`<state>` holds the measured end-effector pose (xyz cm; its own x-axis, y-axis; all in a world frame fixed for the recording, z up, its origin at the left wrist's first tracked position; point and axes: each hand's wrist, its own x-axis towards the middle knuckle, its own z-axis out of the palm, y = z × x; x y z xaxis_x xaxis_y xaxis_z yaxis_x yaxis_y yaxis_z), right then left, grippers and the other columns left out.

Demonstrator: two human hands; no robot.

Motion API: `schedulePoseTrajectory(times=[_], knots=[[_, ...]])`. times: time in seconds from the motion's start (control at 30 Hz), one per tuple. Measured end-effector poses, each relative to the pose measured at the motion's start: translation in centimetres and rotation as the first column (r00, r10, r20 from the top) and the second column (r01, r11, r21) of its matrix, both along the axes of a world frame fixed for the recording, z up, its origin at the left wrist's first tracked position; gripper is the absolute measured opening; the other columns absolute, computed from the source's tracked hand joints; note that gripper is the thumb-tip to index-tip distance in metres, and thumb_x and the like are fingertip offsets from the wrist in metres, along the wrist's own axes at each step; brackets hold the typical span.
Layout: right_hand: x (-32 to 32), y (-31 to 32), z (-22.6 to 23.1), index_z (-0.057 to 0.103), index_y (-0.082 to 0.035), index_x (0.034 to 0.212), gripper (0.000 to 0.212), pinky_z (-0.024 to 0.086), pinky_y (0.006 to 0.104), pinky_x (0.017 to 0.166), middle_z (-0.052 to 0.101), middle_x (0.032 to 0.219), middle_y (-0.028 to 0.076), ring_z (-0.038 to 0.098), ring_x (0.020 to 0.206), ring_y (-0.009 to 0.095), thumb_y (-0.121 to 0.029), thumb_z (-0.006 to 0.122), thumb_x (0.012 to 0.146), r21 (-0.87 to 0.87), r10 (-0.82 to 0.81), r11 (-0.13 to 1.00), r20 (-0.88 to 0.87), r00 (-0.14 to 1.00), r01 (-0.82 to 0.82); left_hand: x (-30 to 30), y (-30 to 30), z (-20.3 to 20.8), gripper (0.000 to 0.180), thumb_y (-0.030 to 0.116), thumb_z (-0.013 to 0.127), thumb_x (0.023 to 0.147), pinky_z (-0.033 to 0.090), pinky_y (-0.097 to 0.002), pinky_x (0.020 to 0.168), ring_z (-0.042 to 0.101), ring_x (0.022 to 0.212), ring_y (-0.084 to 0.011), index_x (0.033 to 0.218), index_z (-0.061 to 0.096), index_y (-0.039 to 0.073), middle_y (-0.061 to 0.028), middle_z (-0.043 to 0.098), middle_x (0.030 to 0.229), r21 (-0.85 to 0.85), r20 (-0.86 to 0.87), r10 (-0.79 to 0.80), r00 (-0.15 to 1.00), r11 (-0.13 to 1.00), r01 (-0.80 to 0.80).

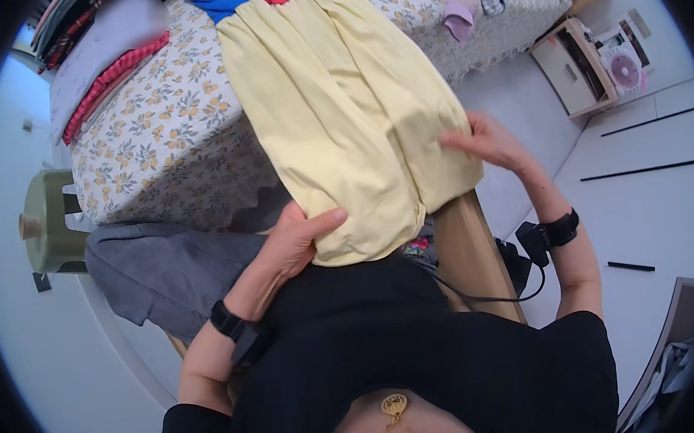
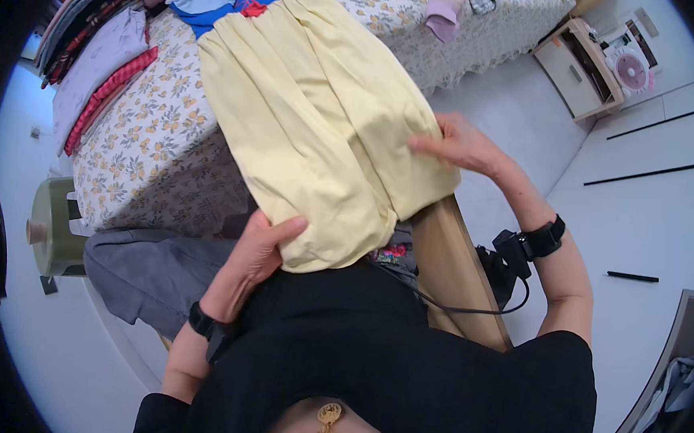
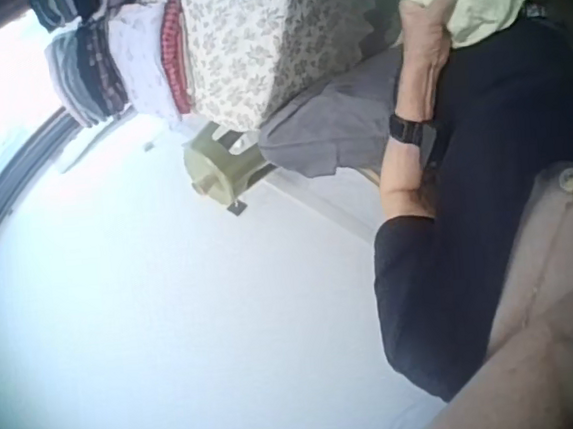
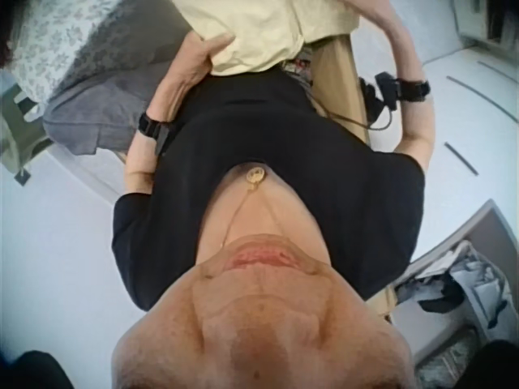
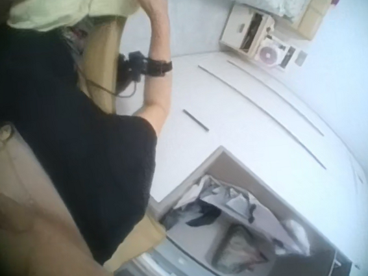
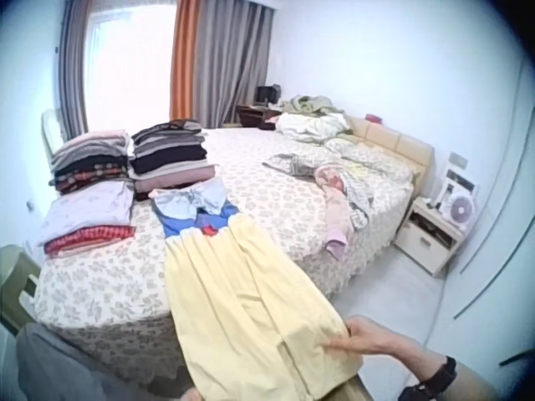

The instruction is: Folding various items of clothing, including a purple t-shirt and a yellow dress, on a bed.

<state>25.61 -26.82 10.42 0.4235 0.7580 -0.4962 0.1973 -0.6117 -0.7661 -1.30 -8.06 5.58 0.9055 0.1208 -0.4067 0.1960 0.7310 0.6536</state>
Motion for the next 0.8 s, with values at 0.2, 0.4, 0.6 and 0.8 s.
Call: schedulePoseTrajectory(times=[0.2, 0.4, 0.6, 0.8], knots=[[-2.7, -1.5, 0.8, 0.059, 0.004, 0.097, 0.026, 0.043, 0.0289, 0.068, 0.060, 0.079, 0.009, 0.053, 0.073, 0.015, -0.021, 0.052, 0.093, 0.403, -0.154, 0.909, 0.553, 0.819, -0.102, -1.5, -0.7, 4.4, 0.047, 0.006, 0.063, 0.086, 0.047, -0.0332, 0.092, 0.057, 0.108, -0.0195, 0.127, 0.043, -0.003, -0.0136, 0.056, 0.121, 0.201, -0.040, 0.074, 0.996, 0.977, -0.064], [-3.6, -1.1, 1.3, 0.057, 0.002, 0.108, 0.027, 0.047, 0.0248, 0.074, 0.064, 0.093, 0.004, 0.059, 0.082, 0.010, -0.021, 0.052, 0.095, 0.436, -0.285, 0.858, -0.034, 0.958, 0.271, -2.1, -1.6, 3.9, 0.047, 0.007, 0.063, 0.086, 0.048, -0.0340, 0.092, 0.059, 0.106, -0.0211, 0.127, 0.043, -0.004, -0.0141, 0.056, 0.121, -0.076, -0.097, 0.086, 0.992, 0.993, -0.093], [-3.2, -2.7, 1.8, 0.055, 0.005, 0.115, 0.041, 0.049, 0.0243, 0.080, 0.064, 0.107, 0.008, 0.061, 0.092, 0.011, -0.023, 0.065, 0.087, 0.242, -0.182, 0.928, -0.369, 0.911, 0.283, -1.8, -2.2, 4.8, 0.055, 0.004, 0.066, 0.081, 0.045, -0.0363, 0.097, 0.057, 0.110, -0.0233, 0.129, 0.041, -0.004, -0.0154, 0.055, 0.123, -0.141, -0.125, 0.028, 0.992, 0.989, -0.046], [-2.4, -4.3, 1.0, 0.060, 0.006, 0.112, 0.048, 0.046, 0.0277, 0.086, 0.064, 0.105, 0.009, 0.059, 0.095, 0.014, -0.027, 0.072, 0.079, 0.033, -0.030, 0.999, -0.310, 0.950, 0.042, -2.5, -3.4, 2.8, 0.048, 0.005, 0.067, 0.081, 0.045, -0.0315, 0.097, 0.057, 0.109, -0.0204, 0.125, 0.048, -0.002, -0.0128, 0.056, 0.123, -0.228, -0.245, -0.130, 0.961, 0.971, 0.073]])
